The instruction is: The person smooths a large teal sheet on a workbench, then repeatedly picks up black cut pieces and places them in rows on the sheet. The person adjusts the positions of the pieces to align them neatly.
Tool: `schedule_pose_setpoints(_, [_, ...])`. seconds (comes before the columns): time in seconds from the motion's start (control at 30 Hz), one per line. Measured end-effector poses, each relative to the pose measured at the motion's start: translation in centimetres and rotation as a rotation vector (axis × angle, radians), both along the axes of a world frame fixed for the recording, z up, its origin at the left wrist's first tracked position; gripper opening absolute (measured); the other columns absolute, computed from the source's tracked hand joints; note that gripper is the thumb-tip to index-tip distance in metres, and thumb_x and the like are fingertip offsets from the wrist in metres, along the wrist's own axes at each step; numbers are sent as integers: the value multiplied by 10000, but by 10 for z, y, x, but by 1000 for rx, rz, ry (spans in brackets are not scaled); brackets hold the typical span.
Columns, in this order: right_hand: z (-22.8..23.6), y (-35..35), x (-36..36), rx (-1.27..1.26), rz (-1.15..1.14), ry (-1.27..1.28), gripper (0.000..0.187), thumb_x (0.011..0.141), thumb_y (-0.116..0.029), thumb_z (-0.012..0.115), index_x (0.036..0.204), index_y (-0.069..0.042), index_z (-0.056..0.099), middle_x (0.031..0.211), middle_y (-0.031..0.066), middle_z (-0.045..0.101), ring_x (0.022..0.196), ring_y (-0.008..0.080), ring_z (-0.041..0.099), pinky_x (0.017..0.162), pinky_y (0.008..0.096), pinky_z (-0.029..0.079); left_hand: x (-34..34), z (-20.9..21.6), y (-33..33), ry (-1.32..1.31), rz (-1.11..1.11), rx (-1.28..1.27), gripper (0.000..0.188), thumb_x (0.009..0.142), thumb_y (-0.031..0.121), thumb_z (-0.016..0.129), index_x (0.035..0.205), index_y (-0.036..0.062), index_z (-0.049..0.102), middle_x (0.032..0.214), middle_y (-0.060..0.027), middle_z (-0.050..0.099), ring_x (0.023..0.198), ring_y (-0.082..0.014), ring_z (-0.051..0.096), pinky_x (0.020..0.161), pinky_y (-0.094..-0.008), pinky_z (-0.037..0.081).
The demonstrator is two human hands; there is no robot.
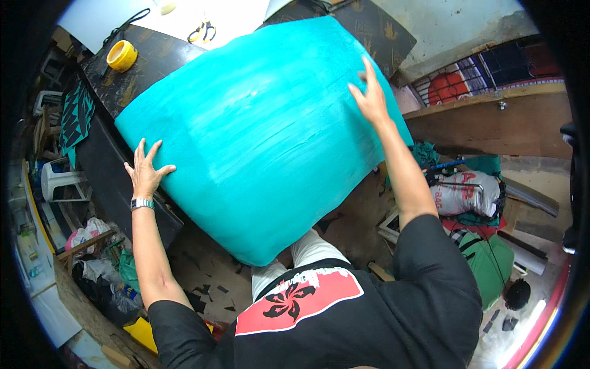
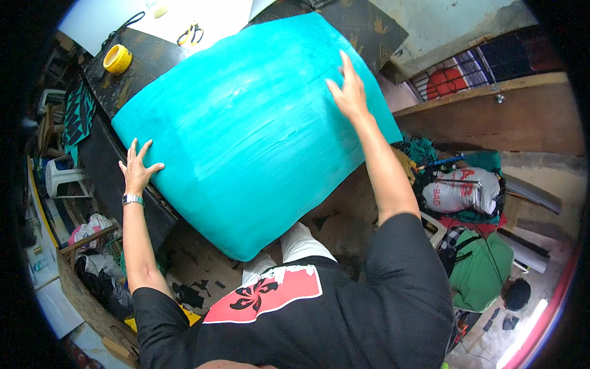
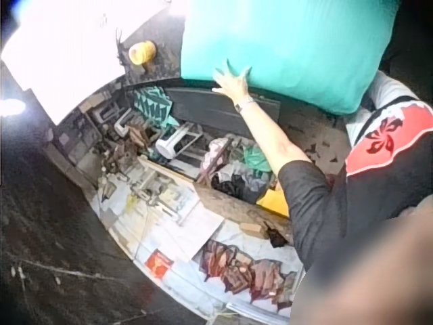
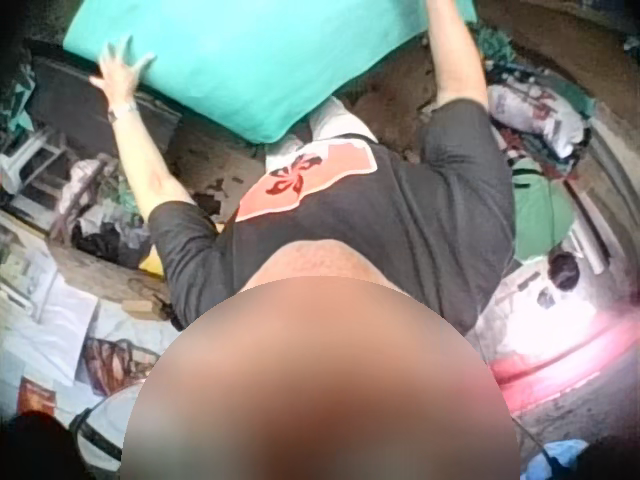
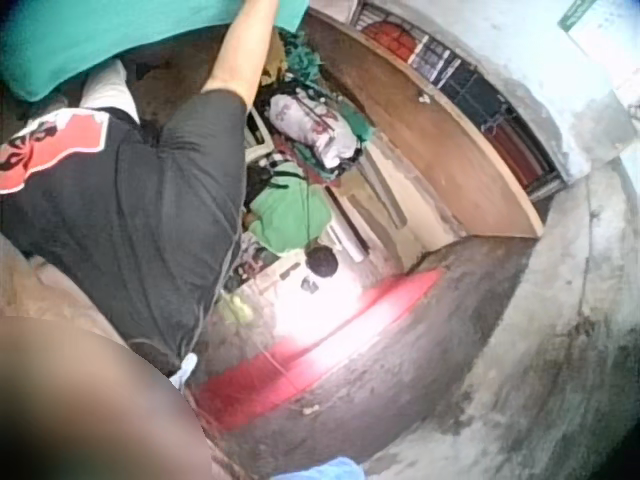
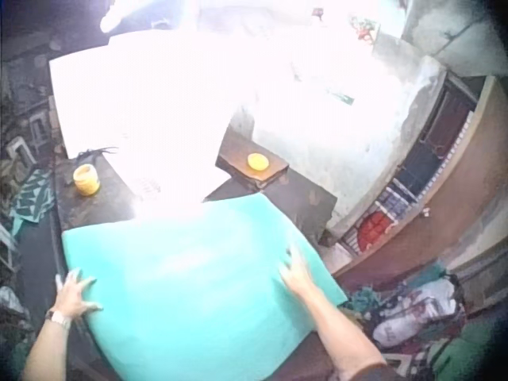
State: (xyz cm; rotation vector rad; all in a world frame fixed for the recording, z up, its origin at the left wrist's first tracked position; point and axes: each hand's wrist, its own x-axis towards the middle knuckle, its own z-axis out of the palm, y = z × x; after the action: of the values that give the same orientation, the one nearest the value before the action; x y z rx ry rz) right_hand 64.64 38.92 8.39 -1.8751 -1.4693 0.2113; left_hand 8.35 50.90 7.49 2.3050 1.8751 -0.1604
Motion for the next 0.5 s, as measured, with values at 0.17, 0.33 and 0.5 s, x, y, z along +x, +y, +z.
schedule_pose_setpoints(0.17, [-2,-87,-29,-79,-138,-15,863,827,-95,713,1555,-104,251,1438,207,485,1228,362,540,1001,478,440,-16,5,18,-63,-23,122,850,556,357,920,1337,268,596,1424,-29,468,1335,-276,431,1113,-638,251])
schedule_pose_setpoints(0.33, [-2,-90,-59,-127,-210,112,873,835,-97,719,1563,-123,236,1405,215,502,1202,345,553,978,451,473,-3,-23,8,-162,-68,321,628,694,85,812,1277,225,624,1281,-30,546,1179,-233,533,1007,-466,373])
schedule_pose_setpoints(0.5, [5,6,-25,-108,-148,170,909,815,-136,757,1561,-143,238,1392,239,500,1200,355,558,989,446,479,26,-51,-23,-308,45,259,372,967,207,543,1332,144,563,1340,-97,527,1251,-294,509,1050,-548,345])
